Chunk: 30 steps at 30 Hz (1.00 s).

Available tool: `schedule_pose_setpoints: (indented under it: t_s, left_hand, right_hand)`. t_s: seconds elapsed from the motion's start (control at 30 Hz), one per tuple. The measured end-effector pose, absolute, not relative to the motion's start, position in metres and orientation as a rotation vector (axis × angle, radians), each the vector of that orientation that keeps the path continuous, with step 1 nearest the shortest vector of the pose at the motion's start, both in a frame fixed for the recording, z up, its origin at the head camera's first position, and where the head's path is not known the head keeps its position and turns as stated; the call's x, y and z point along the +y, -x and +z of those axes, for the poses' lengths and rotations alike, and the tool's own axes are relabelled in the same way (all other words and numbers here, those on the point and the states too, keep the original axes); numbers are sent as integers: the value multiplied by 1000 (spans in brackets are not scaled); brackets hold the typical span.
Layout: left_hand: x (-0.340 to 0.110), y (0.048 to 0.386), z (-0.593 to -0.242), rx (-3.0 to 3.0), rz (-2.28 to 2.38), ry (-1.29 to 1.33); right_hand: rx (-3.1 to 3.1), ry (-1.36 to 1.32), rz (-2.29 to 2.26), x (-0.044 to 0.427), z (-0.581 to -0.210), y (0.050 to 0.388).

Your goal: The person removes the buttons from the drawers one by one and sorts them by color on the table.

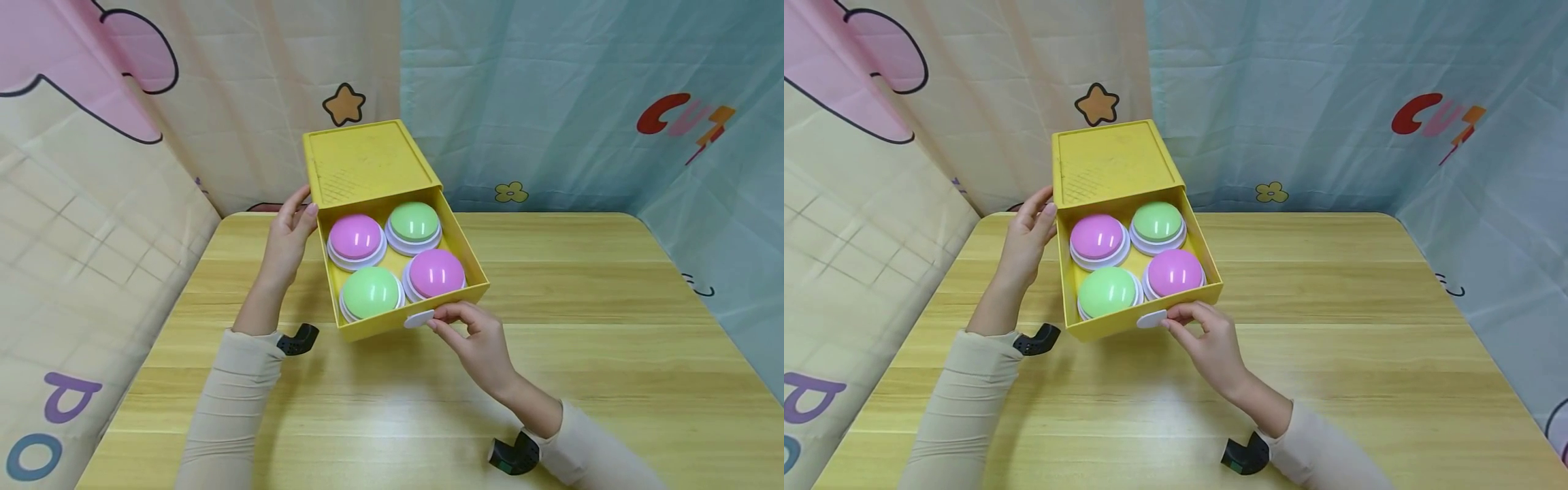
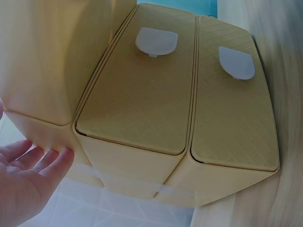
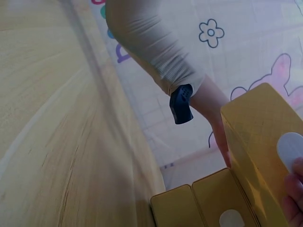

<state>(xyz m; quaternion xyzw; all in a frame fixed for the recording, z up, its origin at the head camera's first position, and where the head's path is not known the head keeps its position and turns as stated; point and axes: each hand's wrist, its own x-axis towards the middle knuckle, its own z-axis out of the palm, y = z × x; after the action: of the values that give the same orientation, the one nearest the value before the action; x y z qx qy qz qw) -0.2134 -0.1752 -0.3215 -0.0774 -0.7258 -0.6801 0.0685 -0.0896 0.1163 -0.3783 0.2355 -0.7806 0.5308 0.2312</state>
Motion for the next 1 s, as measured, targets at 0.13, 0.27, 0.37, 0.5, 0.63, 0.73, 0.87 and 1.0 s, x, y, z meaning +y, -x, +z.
schedule_pose_setpoints:
  t_s: [0.13,0.27,0.37,0.5,0.63,0.73,0.87,1.0]
  left_hand:
    - [-175,213,-322,-2181,-2054,232]
    - [-175,213,-322,-2175,-2055,239]
    - [-174,213,-322,-2171,-2053,244]
    - [-174,213,-322,-2168,-2047,246]
    - [-174,213,-322,-2165,-2048,247]
    - [-174,213,-323,-2163,-2051,249]
    - [-173,213,-323,-2165,-2046,251]
    - [-173,213,-323,-2162,-2042,257]
  right_hand:
    - [-2138,-649,1466,116,-382,88]
    - [-2113,-657,1473,116,-386,88]
    - [-2101,-659,1482,115,-387,88]
    - [-2114,-660,1478,116,-388,88]
    - [-2161,-684,1436,120,-388,87]
    - [-2170,-751,1406,126,-384,86]
    - [-2096,-895,1392,140,-372,88]
    - [-2000,-1051,1392,155,-348,96]
